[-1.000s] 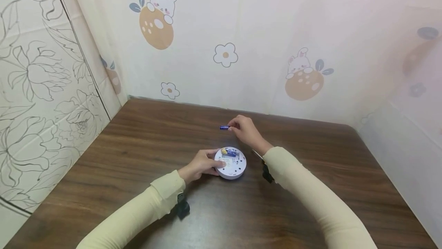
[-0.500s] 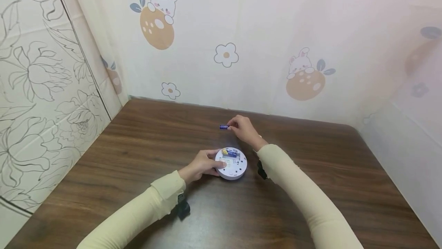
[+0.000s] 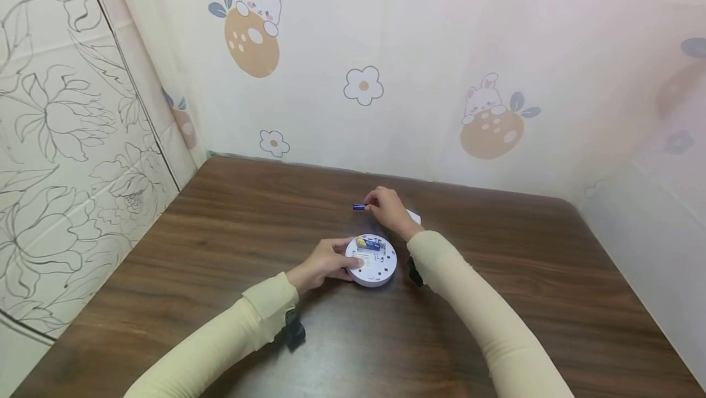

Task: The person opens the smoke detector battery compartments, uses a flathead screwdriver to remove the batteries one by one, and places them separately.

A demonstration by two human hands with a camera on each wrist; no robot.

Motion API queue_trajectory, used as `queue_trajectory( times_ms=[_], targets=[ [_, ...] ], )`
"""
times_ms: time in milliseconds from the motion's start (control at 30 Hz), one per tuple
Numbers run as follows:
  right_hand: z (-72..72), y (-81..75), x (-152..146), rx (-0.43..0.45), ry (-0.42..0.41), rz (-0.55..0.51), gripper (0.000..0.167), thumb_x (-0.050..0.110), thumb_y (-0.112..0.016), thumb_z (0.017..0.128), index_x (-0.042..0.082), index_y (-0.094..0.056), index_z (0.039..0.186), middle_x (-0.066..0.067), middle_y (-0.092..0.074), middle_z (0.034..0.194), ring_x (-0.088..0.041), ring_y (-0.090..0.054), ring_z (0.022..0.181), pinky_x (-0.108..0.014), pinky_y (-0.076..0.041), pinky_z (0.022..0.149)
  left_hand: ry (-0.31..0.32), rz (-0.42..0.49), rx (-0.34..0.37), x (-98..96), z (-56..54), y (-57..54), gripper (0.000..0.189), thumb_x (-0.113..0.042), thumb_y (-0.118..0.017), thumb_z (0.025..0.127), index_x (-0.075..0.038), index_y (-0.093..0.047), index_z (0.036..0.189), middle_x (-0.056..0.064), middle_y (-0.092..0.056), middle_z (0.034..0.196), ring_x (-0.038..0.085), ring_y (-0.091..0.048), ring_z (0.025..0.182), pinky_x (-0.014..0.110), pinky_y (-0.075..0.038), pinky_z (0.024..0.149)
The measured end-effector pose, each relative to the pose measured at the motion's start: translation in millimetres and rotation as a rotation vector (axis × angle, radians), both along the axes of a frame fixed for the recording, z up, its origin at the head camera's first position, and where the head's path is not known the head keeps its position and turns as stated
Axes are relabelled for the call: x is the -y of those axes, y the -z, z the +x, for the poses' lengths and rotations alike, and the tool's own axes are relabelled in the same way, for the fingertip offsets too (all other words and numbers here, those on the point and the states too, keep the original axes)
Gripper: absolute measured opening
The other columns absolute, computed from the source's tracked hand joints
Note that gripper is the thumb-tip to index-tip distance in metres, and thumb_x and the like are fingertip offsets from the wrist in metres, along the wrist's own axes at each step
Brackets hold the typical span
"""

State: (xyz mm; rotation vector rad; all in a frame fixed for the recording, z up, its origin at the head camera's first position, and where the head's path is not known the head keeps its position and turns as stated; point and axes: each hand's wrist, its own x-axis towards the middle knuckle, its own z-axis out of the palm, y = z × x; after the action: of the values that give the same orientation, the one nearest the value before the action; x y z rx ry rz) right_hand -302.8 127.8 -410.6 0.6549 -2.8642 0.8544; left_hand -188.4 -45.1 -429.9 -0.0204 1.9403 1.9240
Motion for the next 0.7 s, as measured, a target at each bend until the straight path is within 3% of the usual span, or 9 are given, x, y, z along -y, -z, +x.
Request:
queue_trajectory(
  times_ms=[267, 700],
  targets=[
    [0.5, 5.5, -4.5, -0.009, 0.033, 0.046, 0.011, 0.001, -0.065, 0.089, -0.003, -0.069, 0.098, -0.012, -0.06, 0.092, -0.025, -0.058, 0.087, -0.036, -0.054, 0.079, 0.002, 0.033, -0.023, 0.2, 0.8, 1.3, 0.061, 0.008, -0.071, 0.079, 0.004, -0.048, 0.136, 0.021, -0.062, 0.112, 0.019, -0.064, 0.071, 0.035, -0.06, 0.061],
    [-2.8, 11.5, -7.9, 0.026, 0.058, 0.092, 0.011, 0.002, -0.065, 0.089, -0.002, -0.068, 0.099, -0.014, -0.063, 0.096, -0.027, -0.059, 0.09, -0.04, -0.053, 0.081, 0.016, 0.017, -0.011, 0.0, 1.8, 0.8, 0.06, 0.005, -0.072, 0.08, 0.0, -0.051, 0.136, 0.017, -0.061, 0.107, 0.019, -0.065, 0.071, 0.036, -0.06, 0.062]
  ],
)
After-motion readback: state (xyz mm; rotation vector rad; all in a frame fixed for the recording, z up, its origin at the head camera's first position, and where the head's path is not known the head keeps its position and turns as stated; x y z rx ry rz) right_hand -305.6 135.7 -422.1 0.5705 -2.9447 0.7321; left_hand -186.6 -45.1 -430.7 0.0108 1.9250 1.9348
